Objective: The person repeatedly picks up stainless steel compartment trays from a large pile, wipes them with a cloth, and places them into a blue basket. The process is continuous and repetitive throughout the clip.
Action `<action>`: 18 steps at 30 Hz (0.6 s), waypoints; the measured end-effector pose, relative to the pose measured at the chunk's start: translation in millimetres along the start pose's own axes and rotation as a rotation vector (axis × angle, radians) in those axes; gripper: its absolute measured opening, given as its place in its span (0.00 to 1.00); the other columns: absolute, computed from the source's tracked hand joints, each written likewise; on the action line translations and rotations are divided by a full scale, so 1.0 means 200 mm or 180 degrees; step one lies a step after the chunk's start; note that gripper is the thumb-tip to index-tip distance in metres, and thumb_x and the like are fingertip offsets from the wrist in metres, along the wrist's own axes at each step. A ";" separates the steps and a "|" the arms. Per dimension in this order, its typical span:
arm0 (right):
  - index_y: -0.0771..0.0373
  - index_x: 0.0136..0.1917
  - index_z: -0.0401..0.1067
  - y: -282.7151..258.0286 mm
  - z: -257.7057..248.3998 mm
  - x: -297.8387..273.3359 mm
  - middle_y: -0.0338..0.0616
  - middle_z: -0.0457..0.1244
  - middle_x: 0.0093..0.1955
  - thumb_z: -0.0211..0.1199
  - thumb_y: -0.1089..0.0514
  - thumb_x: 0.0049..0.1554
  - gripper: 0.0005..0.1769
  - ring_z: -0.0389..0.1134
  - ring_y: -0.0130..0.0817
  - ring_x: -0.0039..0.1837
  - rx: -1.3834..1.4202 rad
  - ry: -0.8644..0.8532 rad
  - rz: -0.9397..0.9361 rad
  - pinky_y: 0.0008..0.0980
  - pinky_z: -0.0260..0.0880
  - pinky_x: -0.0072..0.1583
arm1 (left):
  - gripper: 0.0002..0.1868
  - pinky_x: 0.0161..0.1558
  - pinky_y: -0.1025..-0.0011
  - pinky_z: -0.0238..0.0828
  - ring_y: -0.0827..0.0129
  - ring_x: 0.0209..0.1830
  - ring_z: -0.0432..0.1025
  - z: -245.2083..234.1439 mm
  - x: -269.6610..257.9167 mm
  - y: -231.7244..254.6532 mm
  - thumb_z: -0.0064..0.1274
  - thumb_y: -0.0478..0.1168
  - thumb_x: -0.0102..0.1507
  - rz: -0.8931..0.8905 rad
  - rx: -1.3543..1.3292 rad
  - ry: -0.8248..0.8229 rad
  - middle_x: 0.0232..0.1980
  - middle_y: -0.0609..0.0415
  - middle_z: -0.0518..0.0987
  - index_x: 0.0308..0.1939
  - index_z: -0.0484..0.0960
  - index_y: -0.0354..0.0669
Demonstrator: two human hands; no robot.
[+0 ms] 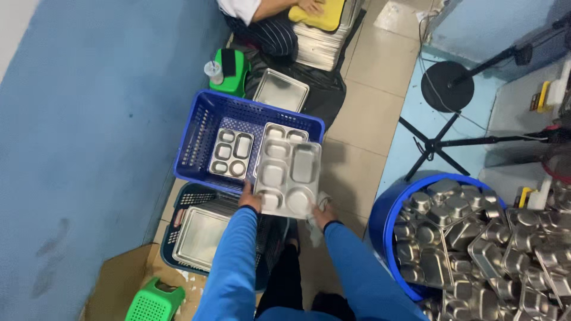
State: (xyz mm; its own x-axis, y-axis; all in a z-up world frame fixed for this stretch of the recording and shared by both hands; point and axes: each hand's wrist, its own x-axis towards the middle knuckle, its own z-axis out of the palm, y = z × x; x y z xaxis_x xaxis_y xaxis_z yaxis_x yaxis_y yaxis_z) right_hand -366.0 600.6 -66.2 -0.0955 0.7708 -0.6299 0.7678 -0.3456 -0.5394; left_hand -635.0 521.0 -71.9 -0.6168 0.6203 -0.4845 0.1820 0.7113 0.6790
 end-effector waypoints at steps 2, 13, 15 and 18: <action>0.70 0.74 0.58 -0.04 -0.01 -0.02 0.64 0.56 0.74 0.58 0.39 0.58 0.42 0.58 0.59 0.74 -0.0262 -0.0040 0.0168 0.48 0.57 0.72 | 0.51 0.72 0.62 0.54 0.47 0.74 0.60 0.07 -0.04 -0.05 0.68 0.40 0.53 0.0210 0.0282 0.0341 0.73 0.34 0.65 0.75 0.57 0.40; 0.74 0.61 0.72 0.17 -0.31 -0.04 0.56 0.69 0.51 0.60 0.57 0.57 0.22 0.72 0.47 0.51 0.2416 -0.0019 0.0229 0.46 0.72 0.54 | 0.48 0.69 0.63 0.64 0.54 0.71 0.68 0.53 -0.20 0.26 0.65 0.55 0.54 -0.0042 -0.0649 -0.1474 0.70 0.40 0.73 0.73 0.67 0.38; 0.76 0.61 0.72 0.21 -0.47 -0.04 0.57 0.68 0.53 0.60 0.63 0.56 0.21 0.71 0.47 0.53 0.3524 -0.0314 -0.0140 0.46 0.71 0.56 | 0.44 0.69 0.64 0.58 0.57 0.71 0.64 0.64 -0.15 0.39 0.64 0.57 0.63 0.0759 -0.0672 -0.1702 0.71 0.40 0.70 0.74 0.65 0.34; 0.70 0.66 0.68 0.34 -0.81 -0.15 0.51 0.68 0.61 0.59 0.66 0.50 0.29 0.71 0.44 0.62 0.4340 -0.1139 -0.0917 0.42 0.69 0.65 | 0.37 0.51 0.63 0.57 0.60 0.53 0.65 0.82 -0.19 0.65 0.62 0.54 0.65 0.0427 -0.1466 -0.2500 0.59 0.42 0.78 0.70 0.72 0.32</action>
State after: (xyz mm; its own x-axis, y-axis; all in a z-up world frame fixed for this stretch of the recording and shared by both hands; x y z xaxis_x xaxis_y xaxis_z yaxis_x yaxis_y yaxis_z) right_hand -207.9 639.9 6.5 -0.4484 0.7981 -0.4024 -0.4794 -0.5947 -0.6453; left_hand -461.6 643.2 -55.7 0.1153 0.8542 -0.5070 -0.2125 0.5198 0.8275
